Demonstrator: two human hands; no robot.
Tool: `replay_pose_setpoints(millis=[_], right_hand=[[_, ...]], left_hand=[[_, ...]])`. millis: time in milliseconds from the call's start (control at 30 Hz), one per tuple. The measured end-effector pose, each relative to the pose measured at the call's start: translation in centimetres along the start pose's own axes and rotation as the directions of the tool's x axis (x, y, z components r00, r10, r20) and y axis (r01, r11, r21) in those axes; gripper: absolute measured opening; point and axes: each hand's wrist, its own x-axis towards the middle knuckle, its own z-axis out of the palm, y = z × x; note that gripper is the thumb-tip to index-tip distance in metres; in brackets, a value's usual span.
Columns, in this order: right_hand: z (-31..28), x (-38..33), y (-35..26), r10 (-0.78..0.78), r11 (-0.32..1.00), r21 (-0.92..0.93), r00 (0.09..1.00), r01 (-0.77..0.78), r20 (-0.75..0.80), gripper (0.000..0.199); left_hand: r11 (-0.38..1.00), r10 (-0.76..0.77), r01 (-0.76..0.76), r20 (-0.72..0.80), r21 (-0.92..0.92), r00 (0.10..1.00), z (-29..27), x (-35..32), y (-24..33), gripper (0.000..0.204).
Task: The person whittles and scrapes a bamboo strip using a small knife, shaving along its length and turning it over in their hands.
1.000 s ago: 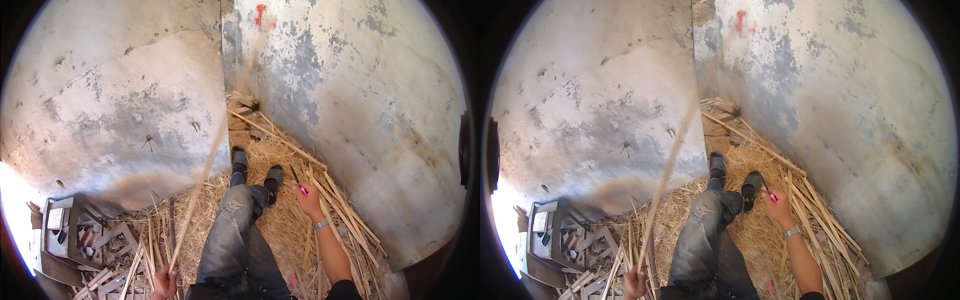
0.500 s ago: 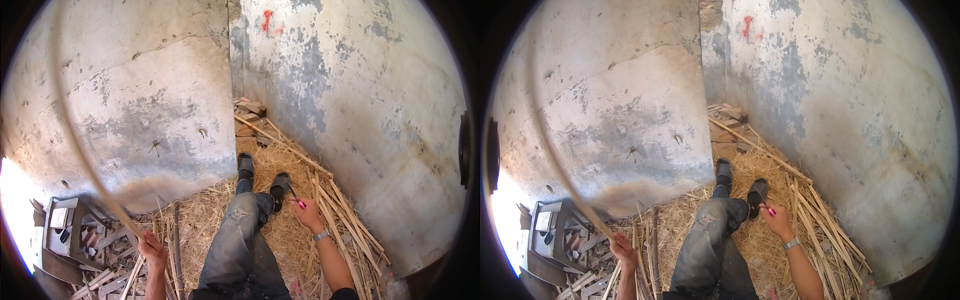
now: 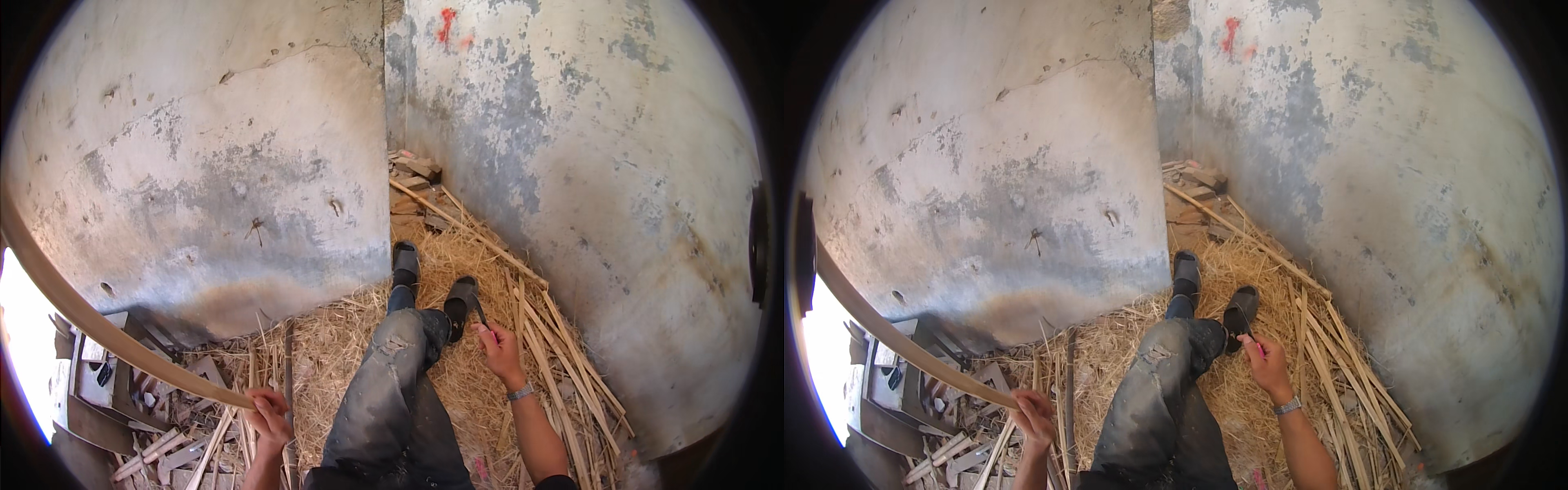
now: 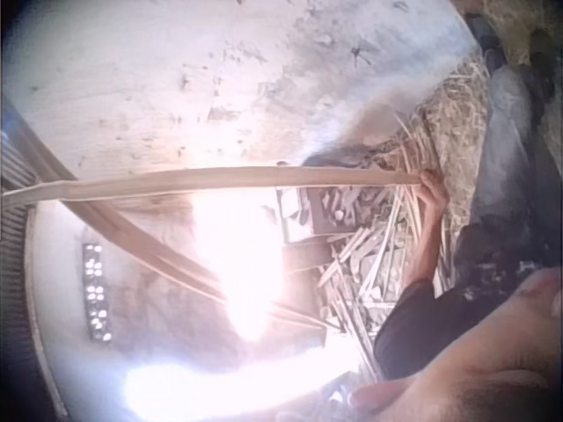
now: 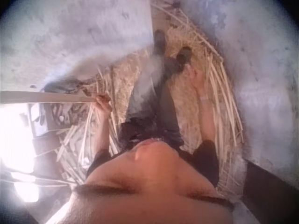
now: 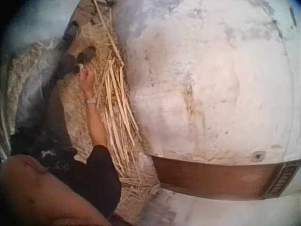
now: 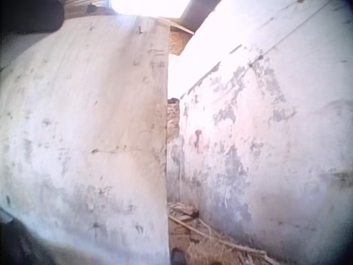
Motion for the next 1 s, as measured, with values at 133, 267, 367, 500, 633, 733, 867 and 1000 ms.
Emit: replay_pose_setpoints(millis=[133, 267, 367, 500, 633, 733, 867, 1000], right_hand=[[1.4, 0.0, 0.6, -0.031, 0.999, 0.012, 0.999, 0.031, 0.022, 0.033], [3.0, -0.3, 0.5, -0.012, 0.980, 0.199, 0.999, 0.019, -0.037, 0.032], [4.4, -0.4, 0.9, 0.007, 0.943, 0.331, 0.994, 0.031, -0.113, 0.031], [5.7, -1.0, 0.4, 0.031, 0.850, 0.522, 0.982, 0.071, -0.184, 0.033], [5.7, -1.0, 1.4, -0.151, 0.964, 0.191, 0.971, 0.186, -0.183, 0.039], [6.1, -1.0, 0.8, -0.254, 0.965, 0.016, 0.954, 0.260, -0.161, 0.043], [4.3, 1.6, -0.3, -0.277, 0.918, -0.321, 0.956, 0.232, -0.102, 0.045], [1.8, 5.2, -0.7, -0.285, 0.877, -0.450, 0.937, 0.169, -0.204, 0.048]], left_hand=[[0.987, -0.160, 0.157, 0.178, 0.030, 0.971, -3.1, -6.4, -0.9, 0.042], [0.915, -0.404, 0.372, 0.375, 0.158, 0.835, -6.1, -9.0, 0.0, 0.040], [0.848, -0.518, 0.380, 0.422, 0.370, 0.744, -7.1, -9.2, 0.0, 0.036], [0.686, -0.690, 0.246, 0.504, 0.685, 0.520, -8.3, -9.4, -0.2, 0.032], [0.673, -0.650, 0.126, 0.502, 0.729, 0.571, -9.5, -9.0, 0.2, 0.029], [0.649, -0.668, 0.079, 0.517, 0.757, 0.536, -10.1, -9.1, 0.4, 0.030], [0.603, -0.689, 0.028, 0.503, 0.797, 0.522, -9.5, -8.6, 0.6, 0.029], [0.622, -0.662, 0.003, 0.524, 0.783, 0.535, -9.5, -8.7, -0.2, 0.027]])
